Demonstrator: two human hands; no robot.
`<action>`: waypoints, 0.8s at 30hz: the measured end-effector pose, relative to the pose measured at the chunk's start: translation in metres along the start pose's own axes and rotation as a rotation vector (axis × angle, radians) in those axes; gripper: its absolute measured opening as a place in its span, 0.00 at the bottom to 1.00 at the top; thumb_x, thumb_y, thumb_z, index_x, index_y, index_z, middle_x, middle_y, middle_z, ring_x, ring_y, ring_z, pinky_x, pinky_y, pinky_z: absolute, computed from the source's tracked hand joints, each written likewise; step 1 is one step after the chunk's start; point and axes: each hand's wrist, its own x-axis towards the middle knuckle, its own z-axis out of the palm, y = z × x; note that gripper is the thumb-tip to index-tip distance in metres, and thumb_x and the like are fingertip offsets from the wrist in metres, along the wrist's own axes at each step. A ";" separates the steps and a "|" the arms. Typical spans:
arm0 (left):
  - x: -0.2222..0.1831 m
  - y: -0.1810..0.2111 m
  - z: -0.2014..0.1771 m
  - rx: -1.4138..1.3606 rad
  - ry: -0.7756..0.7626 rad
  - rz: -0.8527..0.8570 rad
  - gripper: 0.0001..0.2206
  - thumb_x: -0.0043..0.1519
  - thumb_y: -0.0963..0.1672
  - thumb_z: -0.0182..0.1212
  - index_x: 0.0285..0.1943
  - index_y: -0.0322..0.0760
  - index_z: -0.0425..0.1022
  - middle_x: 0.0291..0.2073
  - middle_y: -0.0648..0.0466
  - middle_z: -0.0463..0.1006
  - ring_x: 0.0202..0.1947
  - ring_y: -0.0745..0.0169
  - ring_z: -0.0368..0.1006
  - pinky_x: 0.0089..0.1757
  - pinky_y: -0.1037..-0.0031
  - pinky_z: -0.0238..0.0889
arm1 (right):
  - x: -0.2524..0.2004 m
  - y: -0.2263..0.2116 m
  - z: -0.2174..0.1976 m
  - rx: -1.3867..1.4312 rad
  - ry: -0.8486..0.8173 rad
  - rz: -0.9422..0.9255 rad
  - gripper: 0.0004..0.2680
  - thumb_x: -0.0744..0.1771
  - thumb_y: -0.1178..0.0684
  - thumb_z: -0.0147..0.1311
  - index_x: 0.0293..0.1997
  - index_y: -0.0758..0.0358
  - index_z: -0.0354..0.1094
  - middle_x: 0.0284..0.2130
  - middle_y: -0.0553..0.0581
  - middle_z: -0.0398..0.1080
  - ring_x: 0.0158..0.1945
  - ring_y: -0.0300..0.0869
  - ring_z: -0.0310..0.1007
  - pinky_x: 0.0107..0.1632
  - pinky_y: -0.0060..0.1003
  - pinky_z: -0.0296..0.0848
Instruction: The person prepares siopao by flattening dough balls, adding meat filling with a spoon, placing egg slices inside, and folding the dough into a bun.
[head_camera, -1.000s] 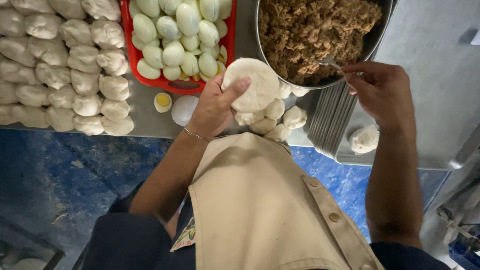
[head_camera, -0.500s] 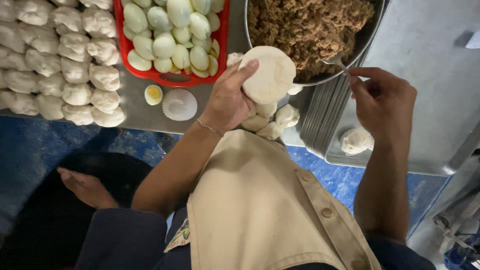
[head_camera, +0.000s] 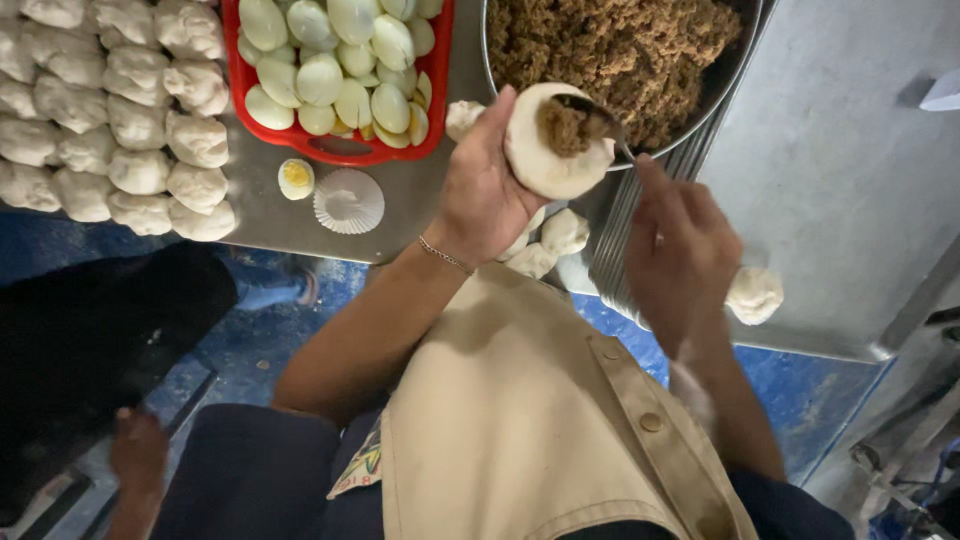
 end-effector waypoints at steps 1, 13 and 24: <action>0.000 0.001 0.000 -0.006 -0.004 0.024 0.25 0.76 0.52 0.40 0.68 0.26 0.65 0.62 0.41 0.74 0.64 0.43 0.71 0.64 0.49 0.66 | -0.001 -0.001 0.004 -0.025 0.023 -0.042 0.15 0.69 0.67 0.58 0.63 0.59 0.73 0.44 0.61 0.74 0.41 0.50 0.77 0.45 0.43 0.76; -0.007 0.015 -0.003 0.022 -0.067 0.107 0.26 0.76 0.53 0.45 0.70 0.24 0.66 0.63 0.40 0.74 0.66 0.47 0.71 0.65 0.54 0.65 | -0.007 -0.001 -0.007 0.094 0.026 -0.085 0.19 0.69 0.73 0.52 0.67 0.61 0.71 0.51 0.63 0.72 0.51 0.50 0.77 0.48 0.40 0.77; -0.002 0.011 -0.017 -0.059 0.011 0.159 0.19 0.73 0.47 0.52 0.65 0.24 0.67 0.59 0.40 0.75 0.62 0.47 0.73 0.64 0.51 0.67 | -0.005 0.000 0.022 0.069 -0.015 -0.252 0.19 0.68 0.72 0.53 0.67 0.64 0.70 0.49 0.63 0.72 0.46 0.51 0.72 0.47 0.41 0.75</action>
